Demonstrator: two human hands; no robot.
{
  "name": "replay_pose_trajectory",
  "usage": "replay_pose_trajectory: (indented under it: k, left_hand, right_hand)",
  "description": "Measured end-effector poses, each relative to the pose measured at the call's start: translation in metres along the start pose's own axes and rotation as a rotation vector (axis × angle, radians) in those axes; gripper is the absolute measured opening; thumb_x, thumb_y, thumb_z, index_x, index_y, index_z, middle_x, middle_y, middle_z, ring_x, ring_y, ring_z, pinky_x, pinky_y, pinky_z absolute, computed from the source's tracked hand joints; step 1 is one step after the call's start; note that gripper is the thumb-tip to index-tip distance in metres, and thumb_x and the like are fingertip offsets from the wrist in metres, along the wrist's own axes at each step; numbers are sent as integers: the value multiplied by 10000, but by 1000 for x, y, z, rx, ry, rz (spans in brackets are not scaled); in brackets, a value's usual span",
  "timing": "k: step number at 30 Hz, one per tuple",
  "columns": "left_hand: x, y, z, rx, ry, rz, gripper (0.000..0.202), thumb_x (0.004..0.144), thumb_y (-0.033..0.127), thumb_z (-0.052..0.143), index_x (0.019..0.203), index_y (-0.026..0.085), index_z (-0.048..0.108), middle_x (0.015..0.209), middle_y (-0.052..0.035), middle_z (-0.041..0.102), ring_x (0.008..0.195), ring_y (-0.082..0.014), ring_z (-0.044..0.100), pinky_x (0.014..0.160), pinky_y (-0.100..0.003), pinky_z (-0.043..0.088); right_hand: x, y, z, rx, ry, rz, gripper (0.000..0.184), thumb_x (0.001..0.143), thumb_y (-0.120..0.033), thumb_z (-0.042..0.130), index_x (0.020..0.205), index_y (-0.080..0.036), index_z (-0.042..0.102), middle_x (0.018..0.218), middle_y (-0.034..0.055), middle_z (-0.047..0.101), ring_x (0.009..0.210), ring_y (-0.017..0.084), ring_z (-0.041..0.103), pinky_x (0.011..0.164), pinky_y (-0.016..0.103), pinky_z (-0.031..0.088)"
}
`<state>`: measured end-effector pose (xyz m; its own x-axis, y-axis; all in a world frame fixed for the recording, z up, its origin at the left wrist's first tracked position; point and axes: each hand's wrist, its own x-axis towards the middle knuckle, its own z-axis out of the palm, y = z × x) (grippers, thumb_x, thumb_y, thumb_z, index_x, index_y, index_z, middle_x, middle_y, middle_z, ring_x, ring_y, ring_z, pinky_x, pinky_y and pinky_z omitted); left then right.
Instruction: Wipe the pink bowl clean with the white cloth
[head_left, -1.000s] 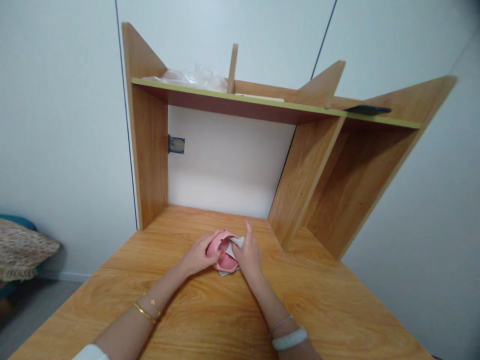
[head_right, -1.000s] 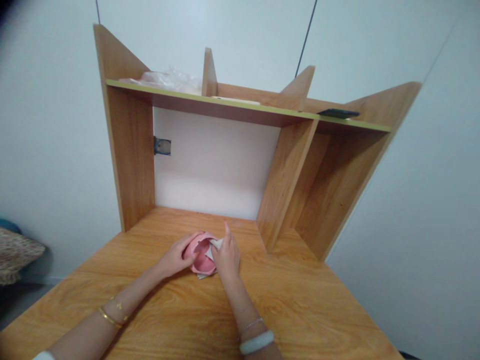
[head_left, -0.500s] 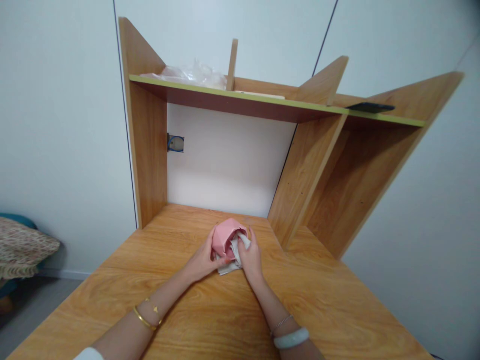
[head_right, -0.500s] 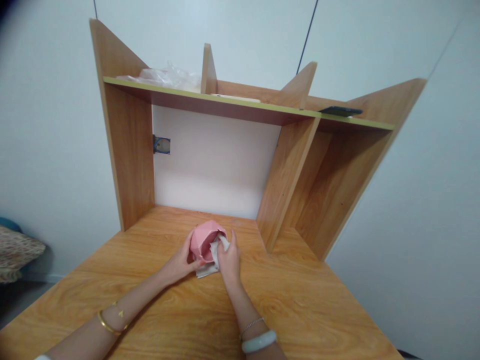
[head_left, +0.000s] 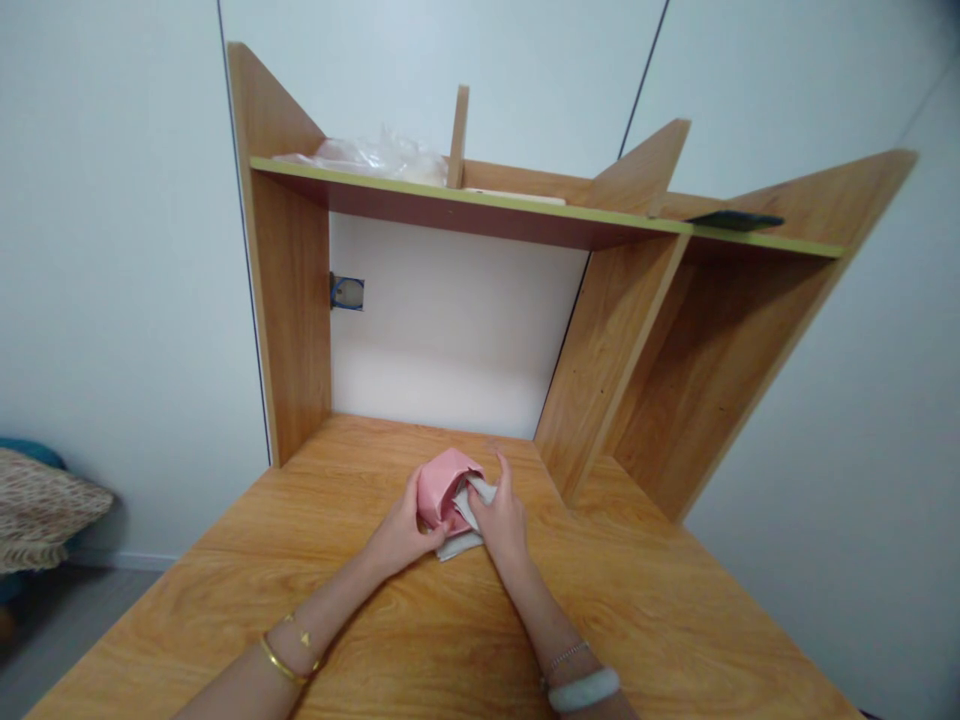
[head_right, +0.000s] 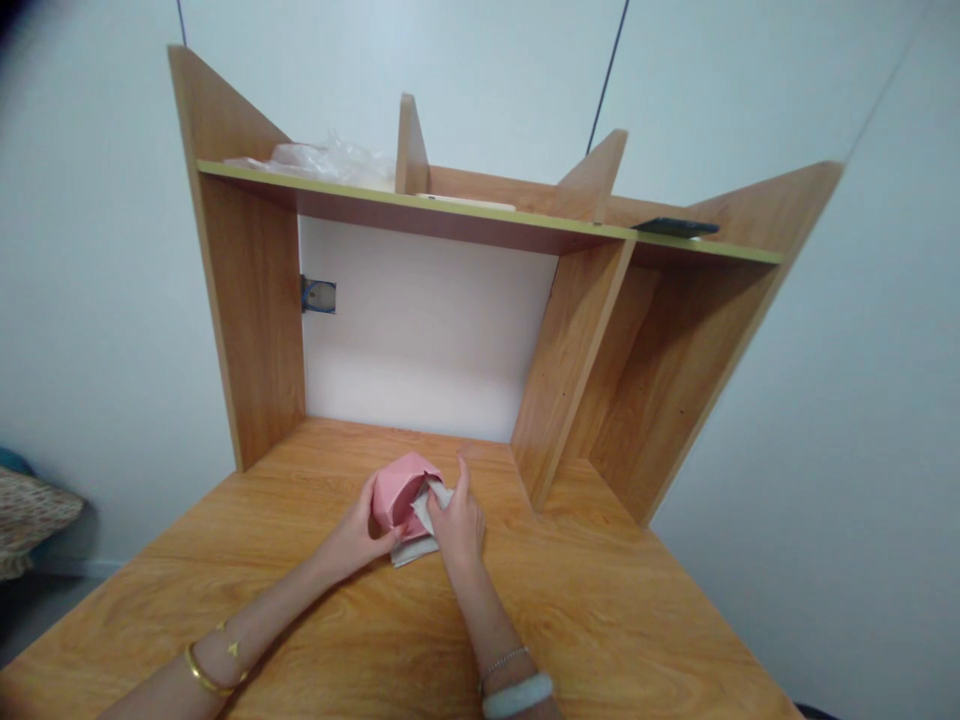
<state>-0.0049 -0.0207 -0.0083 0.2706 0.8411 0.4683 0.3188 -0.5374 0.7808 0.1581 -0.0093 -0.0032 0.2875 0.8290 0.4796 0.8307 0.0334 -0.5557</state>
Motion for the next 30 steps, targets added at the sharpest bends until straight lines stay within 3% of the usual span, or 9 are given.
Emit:
replay_pose_trajectory:
  k: [5, 9, 12, 16, 20, 24, 30]
  left_hand:
    - [0, -2, 0, 6, -29, -8, 787, 697, 297, 622, 1340, 132, 200, 1268, -133, 454, 1131, -248, 456, 953, -362, 369]
    - [0, -5, -3, 11, -73, 33, 791, 689, 282, 633, 1347, 145, 217, 1309, -129, 414, 1169, -254, 419, 990, -379, 324]
    - [-1, -3, -5, 16, -92, 37, 831, 701, 272, 619, 1373, 153, 146, 1347, -127, 369, 1182, -248, 408, 992, -364, 325]
    - [-1, 2, -6, 46, -102, 26, 881, 714, 271, 605, 1394, 168, 54, 1384, -121, 315, 1191, -241, 401, 991, -342, 326]
    - [0, 1, -6, 77, -121, 28, 898, 711, 281, 610, 1398, 158, 45, 1358, -130, 355, 1172, -241, 423, 976, -344, 343]
    - [2, 0, -5, 75, -120, 10, 893, 723, 280, 593, 1398, 147, 23, 1325, -134, 397, 1108, -230, 481, 936, -339, 384]
    - [5, 1, -8, 132, -112, 35, 901, 688, 240, 587, 1400, 150, 43, 1298, -122, 434, 1093, -230, 490, 940, -338, 376]
  right_hand:
    - [1, 2, -1, -29, 15, -5, 617, 776, -350, 509, 1321, -171, 280, 704, 31, 619, 646, 209, 595, 545, 258, 362]
    - [1, 5, 1, 58, 88, -120, 571, 794, -334, 466, 1311, -182, 281, 766, 29, 608, 667, 196, 582, 591, 273, 392]
    - [1, 7, 2, 108, 126, -180, 557, 790, -342, 462, 1297, -177, 301, 803, 36, 605, 685, 195, 576, 634, 294, 410]
    - [0, 8, 3, 132, 121, -160, 561, 773, -332, 472, 1287, -170, 315, 876, 61, 608, 733, 207, 579, 666, 321, 427]
    - [2, 10, 7, 156, 98, -134, 642, 732, -334, 511, 1303, -153, 281, 1014, 107, 585, 882, 245, 568, 719, 356, 439]
    - [5, 11, 15, 209, 72, -201, 767, 664, -301, 573, 1332, -154, 226, 1167, 138, 512, 1068, 269, 487, 833, 386, 412]
    - [5, 14, 22, 339, 51, -178, 729, 689, -246, 538, 1341, -178, 220, 1191, 119, 506, 1055, 235, 504, 836, 358, 424]
